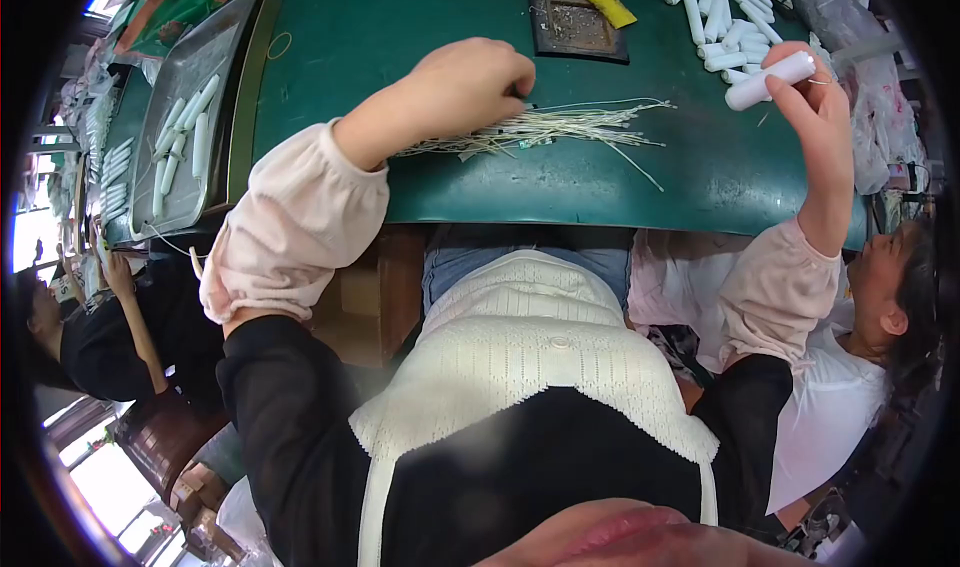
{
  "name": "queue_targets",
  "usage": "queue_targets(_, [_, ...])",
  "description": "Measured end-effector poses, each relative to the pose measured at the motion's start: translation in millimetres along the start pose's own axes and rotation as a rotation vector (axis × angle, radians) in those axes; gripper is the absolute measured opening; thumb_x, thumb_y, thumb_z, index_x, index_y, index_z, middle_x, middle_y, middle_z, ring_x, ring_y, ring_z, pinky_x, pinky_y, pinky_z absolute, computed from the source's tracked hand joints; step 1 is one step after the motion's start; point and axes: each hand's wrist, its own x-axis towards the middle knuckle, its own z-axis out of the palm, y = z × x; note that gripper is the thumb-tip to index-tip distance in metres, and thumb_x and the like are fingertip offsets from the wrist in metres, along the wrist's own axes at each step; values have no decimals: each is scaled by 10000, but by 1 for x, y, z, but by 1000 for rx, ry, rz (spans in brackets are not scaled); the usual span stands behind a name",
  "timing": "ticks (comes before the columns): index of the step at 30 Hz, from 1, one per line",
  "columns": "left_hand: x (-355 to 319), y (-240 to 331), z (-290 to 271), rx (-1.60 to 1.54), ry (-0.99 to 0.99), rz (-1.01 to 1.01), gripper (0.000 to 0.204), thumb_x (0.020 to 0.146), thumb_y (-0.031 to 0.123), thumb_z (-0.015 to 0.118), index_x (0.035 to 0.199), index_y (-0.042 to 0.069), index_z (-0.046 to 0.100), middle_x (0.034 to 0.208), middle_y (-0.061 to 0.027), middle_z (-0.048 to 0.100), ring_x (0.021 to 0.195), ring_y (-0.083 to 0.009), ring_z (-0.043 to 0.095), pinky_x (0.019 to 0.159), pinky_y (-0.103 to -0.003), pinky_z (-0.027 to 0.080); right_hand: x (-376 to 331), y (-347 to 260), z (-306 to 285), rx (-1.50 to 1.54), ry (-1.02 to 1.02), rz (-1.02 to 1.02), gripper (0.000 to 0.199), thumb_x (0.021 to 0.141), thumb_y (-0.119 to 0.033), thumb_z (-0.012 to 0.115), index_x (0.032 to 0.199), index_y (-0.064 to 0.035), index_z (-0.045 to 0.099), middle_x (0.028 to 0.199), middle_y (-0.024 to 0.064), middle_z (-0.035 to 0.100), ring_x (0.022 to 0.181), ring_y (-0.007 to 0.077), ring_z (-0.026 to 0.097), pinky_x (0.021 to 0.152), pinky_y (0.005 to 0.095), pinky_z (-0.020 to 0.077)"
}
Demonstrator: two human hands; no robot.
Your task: Assembling small components by threading wires through plastic housings and soldering them at a factory workbench.
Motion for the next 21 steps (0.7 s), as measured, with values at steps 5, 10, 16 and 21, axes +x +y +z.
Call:
queue_targets(5, [-2,4,-10,19,-212,-81,101,748,109,629,805,25,635,733,-149,628,712,-311,619,641,-381,488,17,2,58,-79,-129,-92,175,840,-119,600,1004,-66,568,869,-49,532,757,33,464,661,188,365])
queue_targets(10, [-17,34,-14,-132,-7,-31,128,781,81,672,840,-7,599,726,-117,616,659,-208,604,614,-301,476,12,16,87,-218,-299,-70,159,828,-133,596,945,-32,556,809,-7,552,715,57,473,635,222,394])
queue_targets(16, [-32,48,-49,-465,-5,-107,166,837,24,641,995,-9,600,795,7,605,743,-42,561,658,-183,453,22,-13,73,-113,-386,-57,175,809,-165,550,902,-18,568,834,0,564,738,76,490,669,229,404])
queue_targets(21, [-43,53,-42,-608,-50,-95,157,825,10,648,977,-18,618,782,-5,594,747,-54,560,656,-200,459,11,-35,87,243,-651,15,354,761,-165,580,1072,-1,617,864,7,590,773,62,511,685,216,401])
